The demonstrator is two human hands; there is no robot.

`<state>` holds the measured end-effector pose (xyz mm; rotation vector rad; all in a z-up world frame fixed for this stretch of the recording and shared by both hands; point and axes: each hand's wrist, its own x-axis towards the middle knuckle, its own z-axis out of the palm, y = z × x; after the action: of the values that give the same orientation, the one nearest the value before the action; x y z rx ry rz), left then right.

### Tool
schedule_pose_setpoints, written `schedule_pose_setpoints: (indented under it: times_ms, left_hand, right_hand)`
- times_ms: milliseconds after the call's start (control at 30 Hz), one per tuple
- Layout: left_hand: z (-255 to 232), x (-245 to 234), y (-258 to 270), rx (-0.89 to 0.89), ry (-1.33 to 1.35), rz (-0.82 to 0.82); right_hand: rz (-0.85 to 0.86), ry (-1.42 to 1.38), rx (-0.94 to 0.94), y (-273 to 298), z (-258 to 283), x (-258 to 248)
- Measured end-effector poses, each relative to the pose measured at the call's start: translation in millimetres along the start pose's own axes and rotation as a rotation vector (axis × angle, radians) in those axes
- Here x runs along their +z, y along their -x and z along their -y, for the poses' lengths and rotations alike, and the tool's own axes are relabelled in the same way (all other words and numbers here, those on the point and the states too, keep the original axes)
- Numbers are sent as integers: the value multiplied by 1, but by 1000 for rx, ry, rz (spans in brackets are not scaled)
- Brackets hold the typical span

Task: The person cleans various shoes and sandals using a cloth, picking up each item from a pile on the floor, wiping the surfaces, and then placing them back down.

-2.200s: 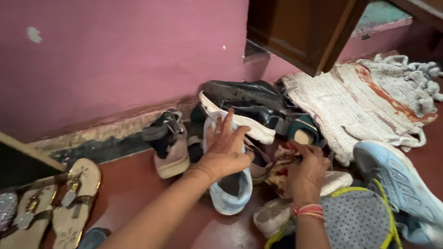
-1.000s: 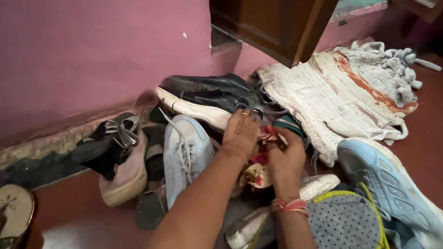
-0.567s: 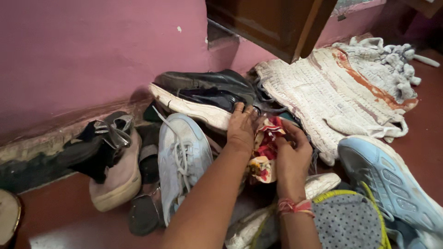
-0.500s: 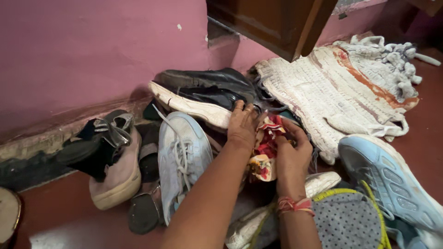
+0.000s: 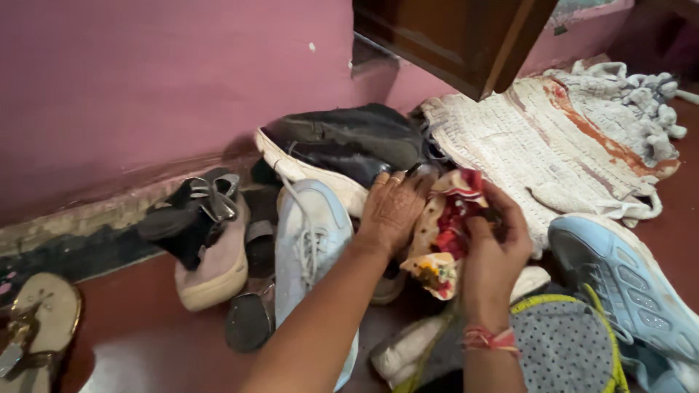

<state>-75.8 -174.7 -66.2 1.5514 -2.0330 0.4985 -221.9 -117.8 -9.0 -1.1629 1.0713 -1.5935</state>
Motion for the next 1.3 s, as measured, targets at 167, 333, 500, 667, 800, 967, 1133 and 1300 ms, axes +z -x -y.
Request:
schedule_pose_setpoints:
  times_ms: [167, 333, 500, 667, 800, 967, 1133, 1300]
  left_hand:
    - [-12, -83, 6, -167, 414, -92]
    - [-22, -151, 10, -413, 735, -177]
    - [-22, -205, 36, -484, 964, -354]
    - [-2, -248, 81, -610, 923, -498]
    - [1, -270, 131, -699, 1190, -559]
    - [9, -283, 197, -755, 1322, -560]
    - [16, -289, 256, -640, 1019, -449]
    - [3, -308, 291, -832, 1304, -397]
  right_hand:
    - [-87, -198, -111, 10, 28, 5]
    - [-12, -190, -142, 19, 44, 2]
    - [39, -269, 78, 30, 41, 7]
    - [412, -156, 77, 49, 45, 40]
    - [538, -81, 206, 93, 53, 70]
    - [607, -91, 315, 151, 65, 97]
    - [692, 10, 175, 183, 58, 109]
    - [761, 51, 236, 207, 49, 109]
